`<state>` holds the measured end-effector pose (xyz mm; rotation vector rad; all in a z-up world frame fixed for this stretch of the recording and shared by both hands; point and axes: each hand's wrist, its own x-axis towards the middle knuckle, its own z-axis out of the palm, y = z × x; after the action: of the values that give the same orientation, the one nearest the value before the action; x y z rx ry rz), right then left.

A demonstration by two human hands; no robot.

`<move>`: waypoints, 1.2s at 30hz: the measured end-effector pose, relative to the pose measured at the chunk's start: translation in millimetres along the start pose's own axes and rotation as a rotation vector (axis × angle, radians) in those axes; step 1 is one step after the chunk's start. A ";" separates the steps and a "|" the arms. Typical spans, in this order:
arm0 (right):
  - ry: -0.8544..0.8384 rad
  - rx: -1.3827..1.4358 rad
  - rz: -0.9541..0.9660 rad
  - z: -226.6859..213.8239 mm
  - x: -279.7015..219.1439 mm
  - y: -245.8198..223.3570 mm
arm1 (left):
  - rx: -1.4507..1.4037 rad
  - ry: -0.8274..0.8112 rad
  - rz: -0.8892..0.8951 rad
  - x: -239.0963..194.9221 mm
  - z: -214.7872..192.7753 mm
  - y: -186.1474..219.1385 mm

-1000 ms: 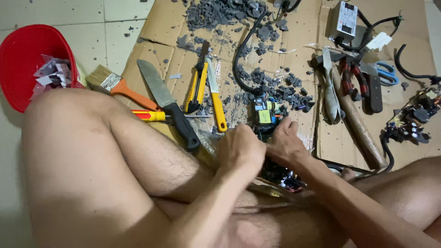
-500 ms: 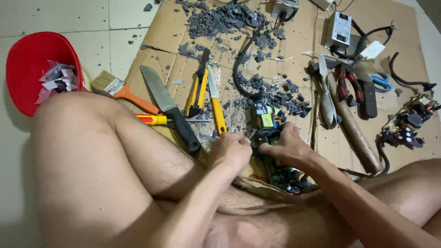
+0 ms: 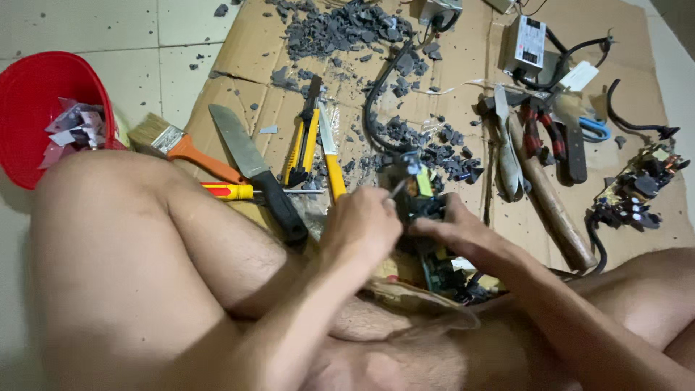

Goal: The person sits on the floor and uses a knife and screwdriver to pry open and disassemble a black electronic device. They remove the casing to reveal internal components and continue to manipulate the device with their hands.

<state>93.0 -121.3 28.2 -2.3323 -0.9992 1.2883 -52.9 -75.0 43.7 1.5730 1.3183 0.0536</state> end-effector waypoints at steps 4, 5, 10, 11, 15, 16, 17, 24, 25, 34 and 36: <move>0.023 0.159 0.034 -11.0 9.4 10.3 | 0.019 -0.016 0.012 -7.8 -2.7 12.1; 0.037 0.185 0.034 -11.1 11.0 13.8 | 0.023 -0.018 0.018 -7.0 -2.4 11.5; 0.028 0.217 0.055 -13.3 13.9 14.6 | 0.097 -0.020 0.037 -6.6 1.2 14.6; 0.019 0.208 0.049 -12.5 15.3 15.3 | 0.084 -0.018 0.056 -10.2 -0.1 17.1; 0.021 0.191 0.053 -14.0 16.4 18.7 | 0.089 0.035 0.132 -18.9 10.0 16.1; 0.022 0.193 0.055 -15.7 17.3 18.9 | 0.092 0.033 0.134 -19.6 14.8 16.6; 0.022 0.145 0.041 -17.5 18.1 19.2 | 0.121 0.030 0.118 -20.3 19.6 17.3; 0.043 0.041 0.008 -13.9 42.3 44.7 | 0.281 -0.065 0.088 -31.6 21.7 34.1; 0.040 0.038 0.003 -12.6 31.0 33.5 | 0.279 -0.060 0.085 -30.6 23.0 33.5; -0.126 0.607 0.000 11.5 -10.7 -4.7 | 0.205 -0.021 0.070 -51.2 -9.8 41.8; -0.057 0.601 0.188 18.5 -8.5 -7.7 | 0.384 -0.011 0.073 -45.8 -7.9 38.6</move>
<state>71.3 -123.0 27.4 -1.9537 -0.3316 1.4780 -48.8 -98.6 99.2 1.9409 1.3156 -0.1718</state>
